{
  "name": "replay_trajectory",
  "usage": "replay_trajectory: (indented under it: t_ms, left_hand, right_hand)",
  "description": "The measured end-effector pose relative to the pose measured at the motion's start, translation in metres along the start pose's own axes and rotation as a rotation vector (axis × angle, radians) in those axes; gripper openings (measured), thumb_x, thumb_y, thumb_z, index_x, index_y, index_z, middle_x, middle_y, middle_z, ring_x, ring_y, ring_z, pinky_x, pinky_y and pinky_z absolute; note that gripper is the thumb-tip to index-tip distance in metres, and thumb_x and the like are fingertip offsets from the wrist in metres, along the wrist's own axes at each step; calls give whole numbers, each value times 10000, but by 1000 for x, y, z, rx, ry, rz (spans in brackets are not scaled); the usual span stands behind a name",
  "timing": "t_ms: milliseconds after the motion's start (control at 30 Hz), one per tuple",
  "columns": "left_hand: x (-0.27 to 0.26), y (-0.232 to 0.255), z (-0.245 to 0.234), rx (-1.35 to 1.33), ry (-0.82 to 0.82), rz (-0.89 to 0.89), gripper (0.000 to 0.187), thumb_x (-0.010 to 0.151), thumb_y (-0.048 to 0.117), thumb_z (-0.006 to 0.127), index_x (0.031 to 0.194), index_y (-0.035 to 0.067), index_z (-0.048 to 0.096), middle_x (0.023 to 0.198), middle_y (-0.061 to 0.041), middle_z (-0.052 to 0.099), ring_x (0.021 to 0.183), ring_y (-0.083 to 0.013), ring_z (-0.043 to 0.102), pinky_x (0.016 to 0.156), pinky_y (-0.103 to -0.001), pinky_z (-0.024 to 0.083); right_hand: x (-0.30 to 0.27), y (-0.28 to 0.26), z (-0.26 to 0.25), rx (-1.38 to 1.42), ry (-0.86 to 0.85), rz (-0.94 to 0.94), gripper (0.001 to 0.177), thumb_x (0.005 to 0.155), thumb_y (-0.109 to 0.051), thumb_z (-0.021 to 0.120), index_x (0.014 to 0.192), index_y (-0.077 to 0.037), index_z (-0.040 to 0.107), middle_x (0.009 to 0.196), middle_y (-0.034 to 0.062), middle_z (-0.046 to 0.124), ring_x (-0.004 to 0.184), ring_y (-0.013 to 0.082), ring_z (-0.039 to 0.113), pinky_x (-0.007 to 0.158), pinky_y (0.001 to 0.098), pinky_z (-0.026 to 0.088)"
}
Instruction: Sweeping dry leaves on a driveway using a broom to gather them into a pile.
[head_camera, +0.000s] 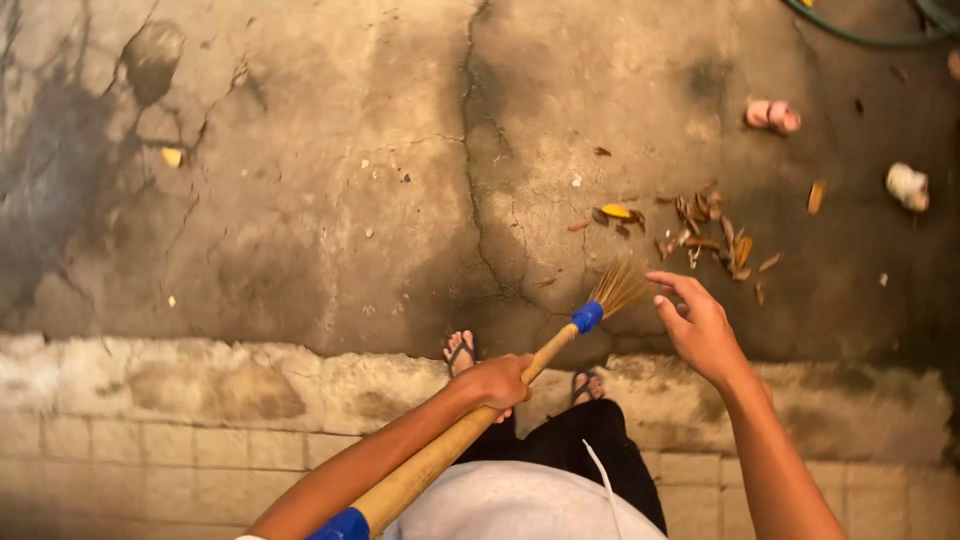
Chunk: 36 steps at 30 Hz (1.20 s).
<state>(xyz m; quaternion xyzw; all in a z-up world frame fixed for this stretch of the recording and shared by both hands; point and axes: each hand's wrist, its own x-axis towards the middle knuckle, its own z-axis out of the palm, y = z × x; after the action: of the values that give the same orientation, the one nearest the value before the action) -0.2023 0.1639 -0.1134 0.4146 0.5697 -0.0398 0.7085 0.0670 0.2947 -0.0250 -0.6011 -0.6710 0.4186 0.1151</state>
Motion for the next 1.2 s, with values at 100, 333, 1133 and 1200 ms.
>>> replay_trajectory:
  t_ms: [100,333,1133,1200]
  left_hand:
    - [-6,13,-44,573,-161,-487,748,837,202,581,1558,78,425,885,-236,705,777,-317,739,586,-433,561]
    - [-27,-22,-168,614,336,-1050,494,911,332,480,1332,163,673,1018,15,769,999,-194,740,867,-293,563]
    - [92,25,-55,302,-3,40,343,872,165,624,1078,-105,672,603,-132,668,435,-246,664,397,-414,574]
    - [99,29,-51,521,108,-66,354,831,139,613,1110,-50,723,892,-229,740,896,-399,749,701,-537,610]
  right_hand:
    - [-6,-36,33,-32,24,1,385,976,-112,595,1352,-155,666,1360,183,631,1259,422,601,1021,576,508]
    - [-42,-53,60,72,147,106,388,986,-66,577,1354,-144,671,1336,186,638,1251,426,604,1042,585,484]
    - [-56,-44,49,126,279,295,372,988,-71,549,1335,-129,671,1378,201,616,1291,452,578,1068,617,454]
    - [-61,-38,49,145,295,313,375,989,-80,547,1339,-126,671,1388,208,608,1288,447,581,1066,609,458]
